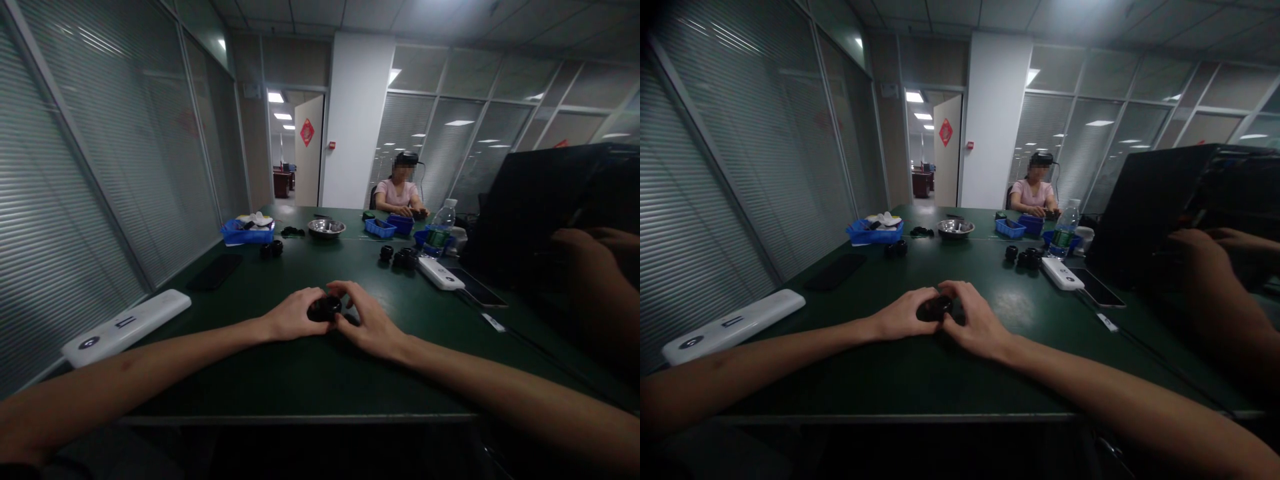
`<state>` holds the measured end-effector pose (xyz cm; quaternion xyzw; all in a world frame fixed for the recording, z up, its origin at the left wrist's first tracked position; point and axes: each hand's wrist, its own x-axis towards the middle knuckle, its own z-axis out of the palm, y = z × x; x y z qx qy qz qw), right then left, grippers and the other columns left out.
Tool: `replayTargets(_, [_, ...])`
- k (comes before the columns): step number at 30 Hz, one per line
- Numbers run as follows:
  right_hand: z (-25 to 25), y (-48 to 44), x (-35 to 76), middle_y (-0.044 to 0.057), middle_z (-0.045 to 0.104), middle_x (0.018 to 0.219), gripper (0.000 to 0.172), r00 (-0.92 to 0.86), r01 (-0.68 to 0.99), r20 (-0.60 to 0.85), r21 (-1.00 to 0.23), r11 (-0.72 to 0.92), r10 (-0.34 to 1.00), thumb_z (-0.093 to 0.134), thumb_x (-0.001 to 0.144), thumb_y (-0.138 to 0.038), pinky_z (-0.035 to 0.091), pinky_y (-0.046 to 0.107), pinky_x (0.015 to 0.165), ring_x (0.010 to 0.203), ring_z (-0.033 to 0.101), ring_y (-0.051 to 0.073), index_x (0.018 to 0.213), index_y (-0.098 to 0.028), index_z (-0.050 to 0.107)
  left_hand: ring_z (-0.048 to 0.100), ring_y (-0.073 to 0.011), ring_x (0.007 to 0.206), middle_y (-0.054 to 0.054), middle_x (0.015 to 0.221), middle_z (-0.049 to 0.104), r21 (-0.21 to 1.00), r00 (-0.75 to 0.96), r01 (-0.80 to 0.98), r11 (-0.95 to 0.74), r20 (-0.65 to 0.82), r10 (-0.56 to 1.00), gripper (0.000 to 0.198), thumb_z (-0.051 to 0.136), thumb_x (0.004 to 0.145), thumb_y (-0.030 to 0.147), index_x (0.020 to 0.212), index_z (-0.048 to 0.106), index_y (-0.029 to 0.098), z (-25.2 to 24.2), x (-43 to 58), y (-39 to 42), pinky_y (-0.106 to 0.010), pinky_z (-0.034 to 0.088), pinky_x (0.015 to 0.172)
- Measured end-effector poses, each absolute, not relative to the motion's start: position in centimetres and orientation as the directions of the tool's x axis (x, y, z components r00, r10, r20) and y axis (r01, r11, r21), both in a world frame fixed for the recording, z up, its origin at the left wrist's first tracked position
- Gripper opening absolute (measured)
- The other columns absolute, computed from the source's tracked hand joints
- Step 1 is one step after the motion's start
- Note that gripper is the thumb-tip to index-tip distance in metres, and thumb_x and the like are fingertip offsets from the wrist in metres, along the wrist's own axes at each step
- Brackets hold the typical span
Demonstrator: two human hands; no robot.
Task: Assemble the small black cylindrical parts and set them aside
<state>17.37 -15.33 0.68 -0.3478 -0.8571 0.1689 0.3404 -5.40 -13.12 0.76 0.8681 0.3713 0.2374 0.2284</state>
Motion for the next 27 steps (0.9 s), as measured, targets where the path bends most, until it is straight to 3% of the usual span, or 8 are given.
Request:
replayTargets(3, [0.55,-15.20,17.32,0.011,0.062,0.122,0.053,-0.508,0.500,0.467,-0.525,0.689,0.724,0.071,0.090,-0.026,0.054,0.045,0.093,0.108,0.061,0.026,0.139,-0.020,0.051,0.061,-0.0261,0.091,-0.007,0.102,0.065,0.562,0.608,0.559,-0.609,0.221,0.762,0.035,0.076,0.079,0.041,0.103,0.065,0.017,0.78,-5.42,-13.12,-0.035,0.046,0.077])
replayTargets(8, [0.59,-15.25,17.20,0.012,0.061,0.129,0.052,-0.549,0.462,0.461,-0.528,0.712,0.698,0.064,0.091,-0.017,0.054,0.045,0.094,0.111,0.061,0.025,0.140,-0.021,0.049,0.062,-0.0262,0.093,-0.008,0.105,0.066,0.588,0.603,0.527,-0.614,0.250,0.757,0.037,0.075,0.081,0.041,0.107,0.065,0.018,0.66,-5.42,-13.14,-0.035,0.048,0.080])
replayTargets(13, [0.77,-15.34,17.22,0.012,0.061,0.123,0.051,-0.521,0.486,0.471,-0.522,0.701,0.712,0.068,0.092,-0.025,0.054,0.046,0.094,0.110,0.060,0.026,0.140,-0.020,0.050,0.061,-0.0258,0.090,-0.007,0.101,0.065,0.553,0.609,0.552,-0.624,0.244,0.755,0.034,0.076,0.080,0.041,0.101,0.065,0.018,0.69,-5.43,-13.15,-0.035,0.047,0.078])
replayTargets(18, [0.68,-15.39,17.30,0.012,0.061,0.130,0.051,-0.568,0.446,0.468,-0.517,0.731,0.677,0.062,0.091,-0.016,0.054,0.046,0.094,0.111,0.060,0.025,0.139,-0.022,0.049,0.063,-0.0265,0.093,-0.008,0.105,0.067,0.577,0.603,0.528,-0.623,0.262,0.753,0.038,0.076,0.081,0.043,0.108,0.065,0.018,0.63,-5.45,-13.09,-0.036,0.048,0.080])
replayTargets(23, [0.60,-15.34,17.33,0.010,0.061,0.121,0.052,-0.518,0.486,0.483,-0.514,0.707,0.707,0.069,0.091,-0.023,0.053,0.047,0.095,0.109,0.060,0.026,0.140,-0.022,0.050,0.061,-0.0259,0.090,-0.007,0.101,0.065,0.552,0.608,0.557,-0.621,0.239,0.757,0.035,0.076,0.080,0.042,0.102,0.065,0.017,0.52,-5.45,-13.05,-0.035,0.046,0.077])
replayTargets(27, [0.69,-15.38,17.38,0.011,0.061,0.130,0.052,-0.557,0.444,0.472,-0.526,0.725,0.684,0.062,0.091,-0.015,0.053,0.047,0.098,0.113,0.060,0.026,0.141,-0.023,0.048,0.062,-0.0263,0.093,-0.008,0.104,0.066,0.576,0.607,0.532,-0.621,0.252,0.754,0.039,0.075,0.082,0.046,0.107,0.065,0.017,0.50,-5.47,-13.06,-0.036,0.047,0.080])
